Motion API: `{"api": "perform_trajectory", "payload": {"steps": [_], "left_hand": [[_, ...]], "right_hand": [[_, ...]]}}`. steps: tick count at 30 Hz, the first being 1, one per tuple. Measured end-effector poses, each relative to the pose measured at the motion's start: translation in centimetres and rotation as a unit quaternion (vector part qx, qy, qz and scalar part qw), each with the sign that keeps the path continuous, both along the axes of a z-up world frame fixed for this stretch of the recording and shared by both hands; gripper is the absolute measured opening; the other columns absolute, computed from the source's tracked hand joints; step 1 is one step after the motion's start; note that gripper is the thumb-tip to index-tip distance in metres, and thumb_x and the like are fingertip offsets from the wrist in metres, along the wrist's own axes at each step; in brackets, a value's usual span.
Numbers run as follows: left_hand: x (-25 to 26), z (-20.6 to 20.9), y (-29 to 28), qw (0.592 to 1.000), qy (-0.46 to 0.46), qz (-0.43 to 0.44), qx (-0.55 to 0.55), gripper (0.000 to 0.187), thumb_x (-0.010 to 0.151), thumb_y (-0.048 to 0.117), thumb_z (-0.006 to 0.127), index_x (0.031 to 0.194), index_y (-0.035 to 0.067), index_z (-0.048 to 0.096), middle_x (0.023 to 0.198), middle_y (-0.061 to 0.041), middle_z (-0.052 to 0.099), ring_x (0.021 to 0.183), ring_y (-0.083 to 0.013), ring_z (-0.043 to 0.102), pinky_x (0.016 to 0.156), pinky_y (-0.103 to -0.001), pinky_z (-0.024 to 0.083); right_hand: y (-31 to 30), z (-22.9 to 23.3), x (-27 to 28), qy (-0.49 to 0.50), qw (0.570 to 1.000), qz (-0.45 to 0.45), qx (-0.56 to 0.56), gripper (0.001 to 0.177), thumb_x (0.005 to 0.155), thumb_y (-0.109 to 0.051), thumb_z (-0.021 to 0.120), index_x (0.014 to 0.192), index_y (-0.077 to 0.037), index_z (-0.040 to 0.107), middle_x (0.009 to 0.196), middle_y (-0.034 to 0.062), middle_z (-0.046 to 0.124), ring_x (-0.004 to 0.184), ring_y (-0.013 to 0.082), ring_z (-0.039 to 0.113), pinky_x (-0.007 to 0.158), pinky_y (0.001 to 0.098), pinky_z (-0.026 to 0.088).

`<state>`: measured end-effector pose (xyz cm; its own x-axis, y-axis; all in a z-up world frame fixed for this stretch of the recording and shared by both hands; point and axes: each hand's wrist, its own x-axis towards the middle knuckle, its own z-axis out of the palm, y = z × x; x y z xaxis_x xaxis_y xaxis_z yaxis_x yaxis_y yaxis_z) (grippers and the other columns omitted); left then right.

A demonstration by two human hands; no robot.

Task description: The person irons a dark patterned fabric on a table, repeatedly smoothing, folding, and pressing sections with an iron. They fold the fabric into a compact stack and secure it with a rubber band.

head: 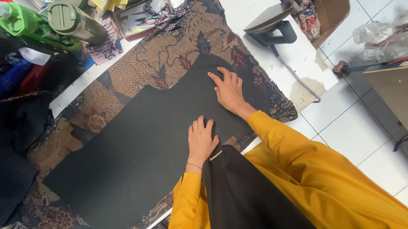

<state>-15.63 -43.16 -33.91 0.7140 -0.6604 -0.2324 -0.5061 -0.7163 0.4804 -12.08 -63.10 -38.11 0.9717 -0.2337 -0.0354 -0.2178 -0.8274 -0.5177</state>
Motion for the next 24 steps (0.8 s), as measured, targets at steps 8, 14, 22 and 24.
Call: {"api": "perform_trajectory", "payload": {"steps": [8,14,22,24], "left_hand": [[7.0,-3.0,-4.0,0.988,-0.115,0.000,-0.104,0.045,0.074,0.001,0.067,0.119,0.004,0.061,0.126,-0.014,0.058,0.112,-0.0332,0.057,0.091,-0.044,0.048],[10.7,-4.4,-8.1,0.992,-0.114,-0.021,0.041,0.031,0.082,0.002,0.067,0.112,0.008,0.063,0.116,-0.011,0.058,0.109,-0.0315,0.059,0.087,-0.044,0.050],[3.3,1.1,1.4,0.978,-0.053,0.189,-0.068,0.038,0.085,0.002,0.064,0.123,0.006,0.064,0.129,-0.015,0.058,0.115,-0.0347,0.059,0.093,-0.044,0.052],[0.6,2.6,5.7,0.961,-0.052,0.268,-0.039,0.040,0.085,0.007,0.068,0.124,0.006,0.064,0.133,-0.017,0.055,0.120,-0.0383,0.056,0.095,-0.045,0.051]], "right_hand": [[1.5,0.6,-5.0,-0.012,0.998,0.052,0.044,0.062,0.085,-0.001,0.065,0.146,-0.013,0.055,0.149,0.0173,0.045,0.133,0.0382,0.045,0.110,0.0511,0.037],[-3.7,-1.4,-5.8,-0.016,0.999,-0.045,-0.012,0.063,0.083,-0.005,0.073,0.142,-0.012,0.053,0.144,0.0209,0.047,0.125,0.0399,0.047,0.103,0.0520,0.037],[-18.1,-0.7,-0.5,-0.177,0.892,-0.299,0.289,0.062,0.093,-0.017,0.081,0.141,-0.006,0.044,0.137,0.0184,0.048,0.121,0.0271,0.051,0.099,0.0403,0.042],[-19.2,1.3,1.4,-0.135,0.887,-0.270,0.350,0.034,0.100,-0.028,0.076,0.123,-0.007,0.061,0.118,0.0166,0.069,0.109,0.0277,0.062,0.096,0.0411,0.047]]}}
